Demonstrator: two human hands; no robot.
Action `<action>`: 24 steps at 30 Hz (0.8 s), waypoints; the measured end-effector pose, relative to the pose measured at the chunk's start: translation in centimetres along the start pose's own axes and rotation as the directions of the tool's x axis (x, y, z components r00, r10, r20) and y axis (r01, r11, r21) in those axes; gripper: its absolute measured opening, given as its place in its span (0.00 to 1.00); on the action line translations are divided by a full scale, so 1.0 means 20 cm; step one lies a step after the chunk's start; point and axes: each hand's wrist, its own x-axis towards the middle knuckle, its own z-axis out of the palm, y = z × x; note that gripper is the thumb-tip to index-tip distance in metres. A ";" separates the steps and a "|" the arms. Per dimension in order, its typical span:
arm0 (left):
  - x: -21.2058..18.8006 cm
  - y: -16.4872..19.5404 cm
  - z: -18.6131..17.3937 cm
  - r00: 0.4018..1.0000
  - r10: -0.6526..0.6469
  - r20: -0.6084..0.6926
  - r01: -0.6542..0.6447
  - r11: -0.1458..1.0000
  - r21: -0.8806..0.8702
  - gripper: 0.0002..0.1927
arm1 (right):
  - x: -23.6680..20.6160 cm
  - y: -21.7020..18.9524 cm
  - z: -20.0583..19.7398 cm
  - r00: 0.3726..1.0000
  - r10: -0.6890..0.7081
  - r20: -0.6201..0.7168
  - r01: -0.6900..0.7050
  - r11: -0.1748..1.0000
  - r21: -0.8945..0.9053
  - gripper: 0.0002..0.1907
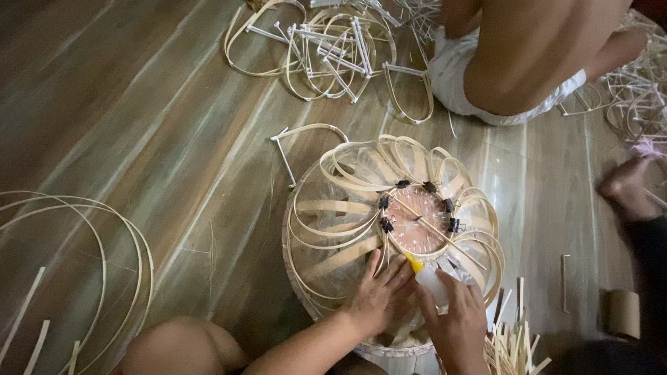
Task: The person attaches thin bamboo strips to a circular frame using glue and small clips.
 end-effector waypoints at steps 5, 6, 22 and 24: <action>0.00 0.03 -0.02 0.990 -0.060 -0.130 0.052 0.997 -0.063 0.25 | 0.01 -0.01 -0.01 0.999 -0.047 -0.008 0.047 0.999 -0.019 0.23; 0.00 0.03 -0.03 0.989 -0.068 -0.129 0.055 0.994 -0.099 0.25 | 0.00 -0.01 -0.01 0.999 -0.048 -0.015 0.048 0.999 -0.018 0.23; -0.01 0.02 -0.01 0.984 -0.041 -0.176 0.030 0.998 -0.063 0.30 | -0.04 0.04 -0.02 0.998 0.065 -0.007 -0.065 0.998 -0.005 0.22; -0.01 0.02 0.02 0.980 -0.035 -0.198 0.019 0.997 -0.081 0.29 | -0.05 0.06 -0.02 0.999 0.032 0.006 -0.032 0.999 -0.002 0.22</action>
